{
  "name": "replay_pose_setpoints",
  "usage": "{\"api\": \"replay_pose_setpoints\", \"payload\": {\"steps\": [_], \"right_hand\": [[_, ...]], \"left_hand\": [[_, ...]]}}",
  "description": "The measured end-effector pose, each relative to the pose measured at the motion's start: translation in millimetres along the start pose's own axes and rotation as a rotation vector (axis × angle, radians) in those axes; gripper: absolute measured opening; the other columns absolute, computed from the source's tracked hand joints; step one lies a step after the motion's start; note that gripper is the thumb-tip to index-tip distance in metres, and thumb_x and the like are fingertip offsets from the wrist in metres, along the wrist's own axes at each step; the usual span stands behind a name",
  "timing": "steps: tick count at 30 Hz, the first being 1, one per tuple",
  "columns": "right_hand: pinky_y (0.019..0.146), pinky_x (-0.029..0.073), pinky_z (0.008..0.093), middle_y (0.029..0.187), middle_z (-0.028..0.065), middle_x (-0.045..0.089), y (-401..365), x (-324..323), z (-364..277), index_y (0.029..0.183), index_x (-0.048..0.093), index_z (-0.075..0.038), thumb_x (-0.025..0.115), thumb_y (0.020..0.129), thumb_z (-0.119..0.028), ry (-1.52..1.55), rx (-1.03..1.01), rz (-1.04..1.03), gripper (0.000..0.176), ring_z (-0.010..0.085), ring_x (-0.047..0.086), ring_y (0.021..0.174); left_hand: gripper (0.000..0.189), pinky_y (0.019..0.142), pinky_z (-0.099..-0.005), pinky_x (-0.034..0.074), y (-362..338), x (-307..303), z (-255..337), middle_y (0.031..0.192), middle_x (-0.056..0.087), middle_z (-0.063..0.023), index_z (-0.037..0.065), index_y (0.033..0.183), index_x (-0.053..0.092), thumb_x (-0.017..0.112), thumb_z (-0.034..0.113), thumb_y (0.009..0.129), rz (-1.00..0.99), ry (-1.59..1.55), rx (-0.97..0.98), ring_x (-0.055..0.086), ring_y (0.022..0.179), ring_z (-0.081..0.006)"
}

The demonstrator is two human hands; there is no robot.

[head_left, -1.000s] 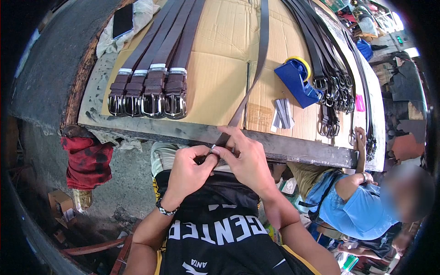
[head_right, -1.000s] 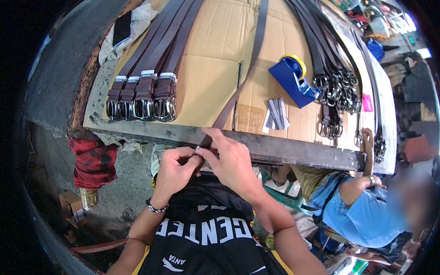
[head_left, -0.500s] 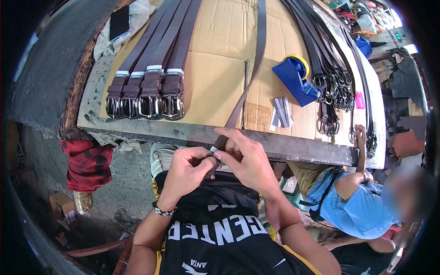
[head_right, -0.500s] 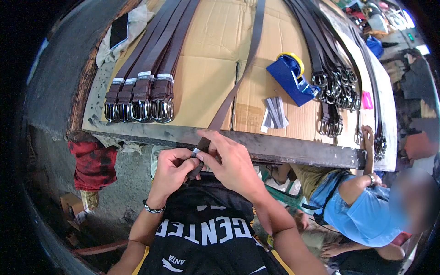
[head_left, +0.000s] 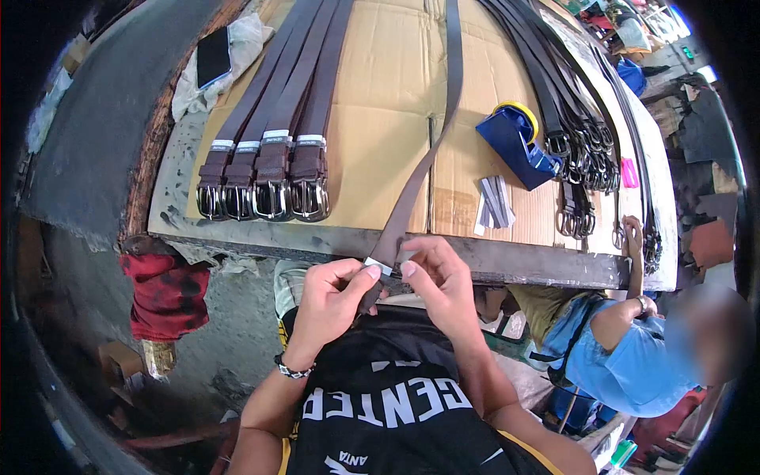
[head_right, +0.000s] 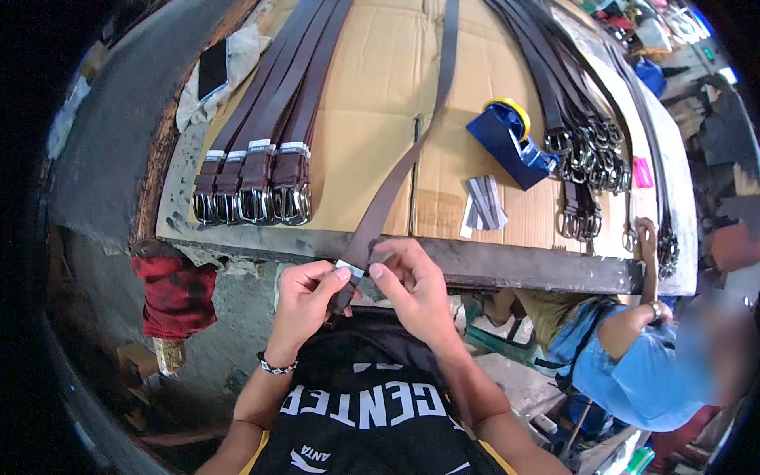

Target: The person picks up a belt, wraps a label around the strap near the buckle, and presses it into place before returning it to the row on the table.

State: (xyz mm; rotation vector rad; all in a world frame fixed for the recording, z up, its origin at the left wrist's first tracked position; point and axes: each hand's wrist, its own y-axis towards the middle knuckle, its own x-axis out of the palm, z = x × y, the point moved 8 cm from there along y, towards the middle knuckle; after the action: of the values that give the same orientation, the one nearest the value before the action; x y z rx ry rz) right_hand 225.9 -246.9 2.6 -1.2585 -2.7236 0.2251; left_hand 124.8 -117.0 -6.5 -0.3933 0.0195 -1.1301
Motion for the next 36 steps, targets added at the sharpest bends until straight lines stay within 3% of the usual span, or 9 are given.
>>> {"api": "replay_pose_setpoints", "payload": {"steps": [4,7,14,18,20,23,24,26,36], "right_hand": [[0.064,0.04,0.0174,0.087,0.0003,0.062,-4.0,5.7,13.0,0.109,0.059,-0.001,0.066,0.095,-0.011,0.036,0.098,0.004,0.019,0.0033,0.054,0.074],[0.072,0.049,0.0226,0.089,0.0045,0.065,-4.9,19.1,16.8,0.099,0.057,0.002,0.069,0.094,-0.01,0.204,0.235,-0.134,0.018,0.008,0.062,0.082],[0.068,0.054,0.027,0.08,0.0051,0.065,2.1,25.4,16.1,0.088,0.057,0.0,0.071,0.092,-0.007,0.306,0.257,-0.163,0.016,0.01,0.064,0.075],[0.059,0.04,0.0216,0.076,-0.0014,0.06,3.0,21.6,18.8,0.082,0.06,-0.003,0.075,0.089,-0.01,0.233,0.256,-0.083,0.018,0.005,0.053,0.068],[0.057,0.034,0.0208,0.072,-0.0054,0.054,0.8,19.7,10.9,0.08,0.062,-0.004,0.077,0.087,-0.017,0.166,0.245,-0.049,0.022,0.0028,0.045,0.065],[0.052,0.03,0.0223,0.07,-0.0062,0.051,1.8,18.6,7.9,0.081,0.062,-0.004,0.076,0.084,-0.009,0.029,0.179,-0.019,0.014,0.0033,0.044,0.063],[0.05,0.03,0.0221,0.066,-0.0054,0.05,4.2,21.2,11.7,0.081,0.061,-0.004,0.074,0.085,-0.006,0.127,0.152,-0.004,0.014,0.0034,0.044,0.06],[0.046,0.029,0.0221,0.066,-0.0022,0.051,7.8,25.7,9.6,0.079,0.058,-0.004,0.071,0.088,-0.003,0.228,0.118,-0.037,0.016,0.0054,0.044,0.052],[0.048,0.033,0.0188,0.069,-0.0031,0.053,4.6,38.3,-18.8,0.082,0.057,-0.008,0.066,0.093,-0.003,0.206,0.161,-0.104,0.015,0.0044,0.048,0.055]], "left_hand": [[0.032,0.042,-0.0201,0.038,-1.3,1.9,4.3,0.07,0.07,-0.0058,-0.003,0.087,0.072,0.057,0.021,0.102,0.018,0.009,0.038,0.061,0.052,-0.008],[0.031,0.052,-0.0243,0.049,-2.6,2.2,0.5,0.072,0.069,-0.0057,-0.005,0.092,0.07,0.056,0.02,0.103,-0.016,0.032,0.013,0.062,0.059,-0.0087],[0.047,0.052,-0.0253,0.048,0.7,-1.1,-4.2,0.072,0.069,-0.0069,-0.005,0.087,0.068,0.046,0.032,0.108,0.042,0.031,0.011,0.063,0.059,-0.0101],[0.051,0.057,-0.0266,0.048,-4.7,-15.8,2.6,0.066,0.062,-0.003,-0.004,0.088,0.067,0.043,0.035,0.109,0.223,0.083,-0.05,0.056,0.058,-0.0093],[0.031,0.071,-0.0289,0.047,-5.1,-14.9,14.0,0.081,0.061,-0.0026,-0.001,0.093,0.066,0.048,0.021,0.106,0.273,0.159,0.26,0.052,0.075,-0.0082],[0.023,0.062,-0.0224,0.047,-15.6,-8.1,23.5,0.087,0.062,0.0003,0.004,0.106,0.065,0.075,0.018,0.09,0.284,0.172,0.43,0.057,0.077,-0.0051],[0.027,0.061,-0.0212,0.047,-11.9,-7.2,13.0,0.085,0.062,0.002,0.004,0.107,0.063,0.077,0.019,0.089,0.223,0.137,0.3,0.056,0.072,-0.0036],[0.018,0.056,-0.0208,0.041,-9.3,-8.1,20.9,0.071,0.055,0.0064,0.003,0.094,0.063,0.072,0.019,0.093,0.245,0.102,0.425,0.049,0.065,-0.0012],[0.034,0.051,-0.0238,0.025,5.4,-9.5,14.3,0.066,0.038,0.0102,0.004,0.076,0.058,0.06,0.025,0.103,0.08,-0.116,0.287,0.032,0.062,-0.0004]]}}
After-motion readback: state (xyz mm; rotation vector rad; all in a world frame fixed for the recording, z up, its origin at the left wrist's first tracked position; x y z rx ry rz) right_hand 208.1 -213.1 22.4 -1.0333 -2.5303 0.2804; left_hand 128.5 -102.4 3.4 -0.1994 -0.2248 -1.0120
